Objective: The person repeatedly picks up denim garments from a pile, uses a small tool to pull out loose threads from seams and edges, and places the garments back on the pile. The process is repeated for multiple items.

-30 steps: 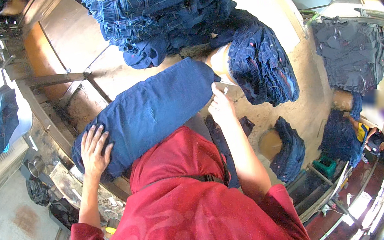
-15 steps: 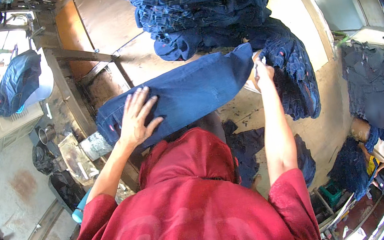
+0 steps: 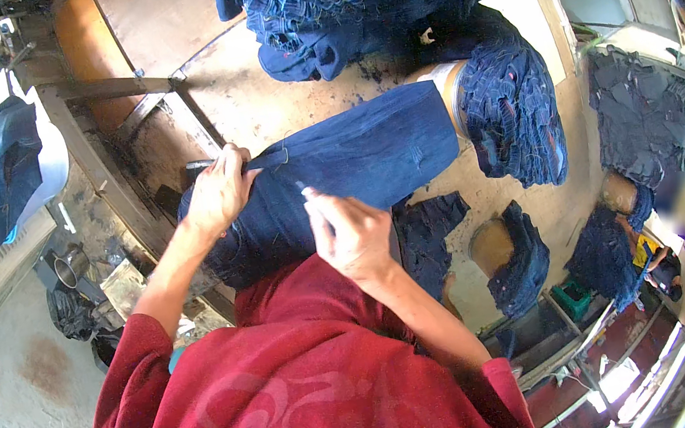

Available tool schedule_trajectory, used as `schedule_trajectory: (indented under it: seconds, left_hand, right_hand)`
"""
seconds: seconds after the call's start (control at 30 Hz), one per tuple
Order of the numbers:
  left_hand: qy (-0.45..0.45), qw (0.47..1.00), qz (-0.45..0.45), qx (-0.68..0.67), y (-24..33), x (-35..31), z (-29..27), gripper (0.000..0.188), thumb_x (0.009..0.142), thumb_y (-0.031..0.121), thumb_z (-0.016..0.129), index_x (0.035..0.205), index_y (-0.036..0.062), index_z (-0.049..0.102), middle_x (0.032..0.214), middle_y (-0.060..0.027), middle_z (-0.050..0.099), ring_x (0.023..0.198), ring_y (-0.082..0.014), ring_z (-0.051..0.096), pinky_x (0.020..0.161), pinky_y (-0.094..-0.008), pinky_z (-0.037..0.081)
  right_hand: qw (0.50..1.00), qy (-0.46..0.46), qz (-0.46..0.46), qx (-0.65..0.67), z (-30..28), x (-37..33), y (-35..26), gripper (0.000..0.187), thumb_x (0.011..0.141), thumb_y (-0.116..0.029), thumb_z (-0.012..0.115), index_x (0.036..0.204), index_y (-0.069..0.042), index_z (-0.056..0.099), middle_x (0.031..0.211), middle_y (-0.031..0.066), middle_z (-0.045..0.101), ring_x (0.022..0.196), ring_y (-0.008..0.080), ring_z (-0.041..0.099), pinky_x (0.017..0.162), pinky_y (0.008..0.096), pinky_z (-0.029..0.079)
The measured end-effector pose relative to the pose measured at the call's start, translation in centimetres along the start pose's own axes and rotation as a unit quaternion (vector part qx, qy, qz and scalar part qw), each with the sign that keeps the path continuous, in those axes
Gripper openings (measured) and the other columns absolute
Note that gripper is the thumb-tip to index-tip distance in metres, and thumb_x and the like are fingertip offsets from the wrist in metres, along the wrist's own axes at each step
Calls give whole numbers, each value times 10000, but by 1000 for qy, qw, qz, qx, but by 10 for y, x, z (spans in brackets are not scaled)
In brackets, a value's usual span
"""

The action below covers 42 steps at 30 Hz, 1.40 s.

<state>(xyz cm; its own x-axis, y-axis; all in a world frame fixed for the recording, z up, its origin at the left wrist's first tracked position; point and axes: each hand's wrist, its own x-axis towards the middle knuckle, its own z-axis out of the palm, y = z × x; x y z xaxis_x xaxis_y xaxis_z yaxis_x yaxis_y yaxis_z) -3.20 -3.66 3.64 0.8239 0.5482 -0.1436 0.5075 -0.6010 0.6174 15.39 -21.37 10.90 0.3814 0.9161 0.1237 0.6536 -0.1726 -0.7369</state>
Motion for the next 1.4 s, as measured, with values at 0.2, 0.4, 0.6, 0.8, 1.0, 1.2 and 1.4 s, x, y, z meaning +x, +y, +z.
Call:
schedule_trajectory:
  seconds: [0.2, 0.4, 0.6, 0.8, 1.0, 1.2, 1.4]
  left_hand:
    - [-68, 981, 34, -180, -29, 24, -15, 358, 882, 316, 902, 1093, 35, 835, 983, -170, 756, 871, -387, 763, 769, -455, 608]
    - [-22, 990, 57, -125, -37, 25, -4, 358, 767, 117, 913, 1105, 39, 825, 911, -129, 712, 836, -390, 741, 756, -448, 618]
    - [-14, 990, 33, -139, -36, 21, -2, 361, 763, 74, 902, 1110, 29, 811, 968, -148, 738, 872, -398, 755, 774, -448, 631]
    - [-37, 990, 11, -136, -37, 20, 0, 362, 781, 121, 891, 1118, 21, 803, 1042, -151, 767, 944, -378, 770, 855, -447, 652]
    - [-14, 991, 13, -132, -34, 18, 0, 359, 780, 79, 897, 1122, 19, 805, 1046, -161, 769, 927, -404, 773, 835, -442, 656]
    - [-13, 991, 12, -134, -36, 19, 3, 376, 770, 116, 907, 1119, 16, 807, 1049, -165, 771, 939, -402, 774, 847, -444, 653]
    - [-13, 994, 22, -107, -37, 17, 6, 388, 767, 167, 896, 1115, 28, 795, 1040, -152, 768, 969, -367, 777, 870, -445, 649]
  right_hand:
    - [995, -75, 4, -63, 42, -4, -17, 156, 912, -12, 792, 1066, -43, 785, 873, 84, 809, 627, 246, 744, 588, 355, 597]
    - [988, -75, 56, -124, 75, 6, -24, 110, 918, -70, 786, 1026, -90, 778, 732, 62, 744, 577, 235, 717, 543, 368, 575]
    - [976, -129, 87, -149, 69, 9, -35, 96, 926, -81, 774, 1020, -89, 757, 672, 80, 711, 564, 259, 714, 525, 387, 561]
    - [990, -70, 94, -78, 76, 11, -25, 101, 930, -88, 780, 1028, -88, 758, 653, 98, 698, 555, 276, 711, 502, 409, 548]
    - [974, -141, 90, -156, 71, 10, -31, 147, 911, -49, 796, 1051, -71, 758, 677, 110, 709, 562, 271, 724, 510, 388, 550]
    - [990, -68, 107, -68, 72, 11, -25, 153, 922, -70, 793, 1069, -66, 751, 705, 119, 717, 564, 277, 721, 514, 391, 552]
    - [978, -143, 89, -121, 71, 11, -22, 142, 922, -67, 793, 1059, -73, 759, 700, 117, 711, 565, 274, 720, 519, 393, 557]
